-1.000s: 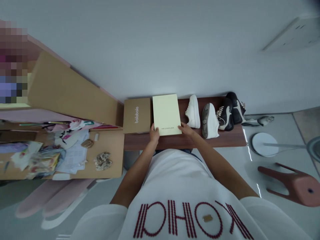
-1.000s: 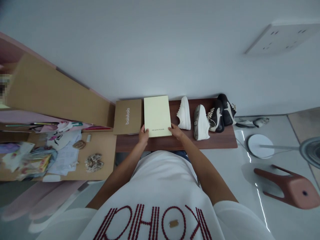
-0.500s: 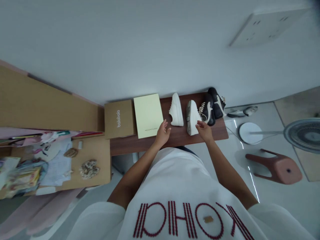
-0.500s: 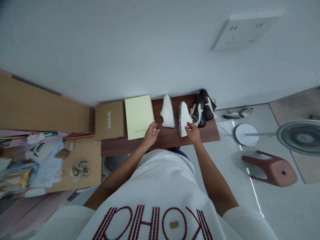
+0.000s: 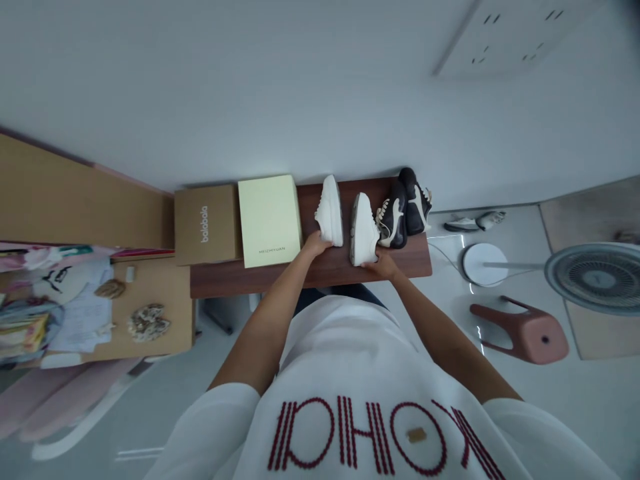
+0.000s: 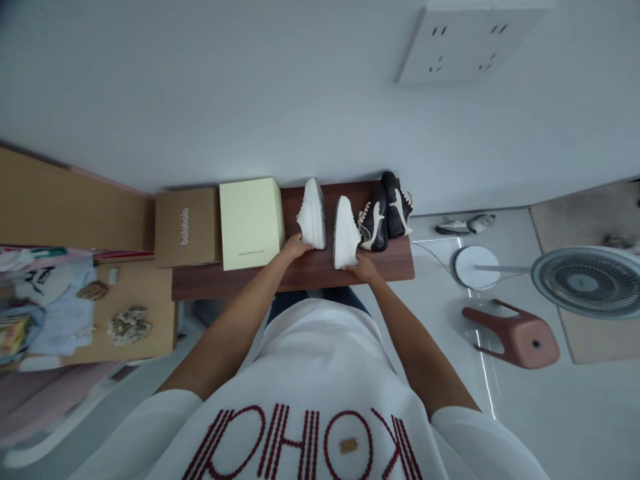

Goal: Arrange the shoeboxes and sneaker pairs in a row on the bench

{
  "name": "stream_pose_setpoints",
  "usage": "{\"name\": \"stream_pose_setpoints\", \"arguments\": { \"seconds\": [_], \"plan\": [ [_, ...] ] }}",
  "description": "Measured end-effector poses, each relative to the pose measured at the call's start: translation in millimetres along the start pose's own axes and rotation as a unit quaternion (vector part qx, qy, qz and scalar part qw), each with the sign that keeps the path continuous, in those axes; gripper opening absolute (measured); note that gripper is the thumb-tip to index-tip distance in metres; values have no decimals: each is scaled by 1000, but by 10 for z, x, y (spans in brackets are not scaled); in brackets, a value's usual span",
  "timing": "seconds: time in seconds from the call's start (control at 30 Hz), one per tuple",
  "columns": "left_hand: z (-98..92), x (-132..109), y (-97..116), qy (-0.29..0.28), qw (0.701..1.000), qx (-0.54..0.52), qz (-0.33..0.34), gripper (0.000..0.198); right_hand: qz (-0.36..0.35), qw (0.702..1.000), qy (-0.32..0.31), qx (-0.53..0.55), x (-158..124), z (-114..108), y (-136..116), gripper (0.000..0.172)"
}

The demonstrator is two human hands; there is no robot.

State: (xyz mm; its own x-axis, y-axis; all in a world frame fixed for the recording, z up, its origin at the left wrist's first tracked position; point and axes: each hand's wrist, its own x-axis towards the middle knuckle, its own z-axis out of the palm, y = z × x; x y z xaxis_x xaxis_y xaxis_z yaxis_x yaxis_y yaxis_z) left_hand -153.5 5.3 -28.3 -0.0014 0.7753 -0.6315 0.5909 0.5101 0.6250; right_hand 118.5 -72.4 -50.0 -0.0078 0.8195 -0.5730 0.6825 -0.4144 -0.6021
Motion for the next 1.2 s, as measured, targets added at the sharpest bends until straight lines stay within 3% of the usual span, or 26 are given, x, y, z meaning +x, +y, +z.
{"name": "stream_pose_setpoints", "arguments": {
  "seconds": [0.13, 0.33, 0.63, 0.83, 1.2],
  "plan": [
    [8, 9, -27, -4, 1000, 8, 6, 54, -21, 1000, -8, -8, 31, 3, 31, 24],
    [-17, -102, 97, 22, 989, 123, 80, 50, -129, 989, 4, -69, 6, -38, -192, 24],
    [-72, -388, 246, 17, 944, 290, 155, 34, -251, 928, 41, -272, -2, -180, -636, 27],
    [-37, -442, 328, 18, 923, 346, 165, 29, -291, 891, 45, -345, 149, -139, -911, 23],
    [-42, -299, 255, 39, 917, 363, 159, 34, -292, 876, 13, -384, 363, 87, -1156, 21]
  ]
}}
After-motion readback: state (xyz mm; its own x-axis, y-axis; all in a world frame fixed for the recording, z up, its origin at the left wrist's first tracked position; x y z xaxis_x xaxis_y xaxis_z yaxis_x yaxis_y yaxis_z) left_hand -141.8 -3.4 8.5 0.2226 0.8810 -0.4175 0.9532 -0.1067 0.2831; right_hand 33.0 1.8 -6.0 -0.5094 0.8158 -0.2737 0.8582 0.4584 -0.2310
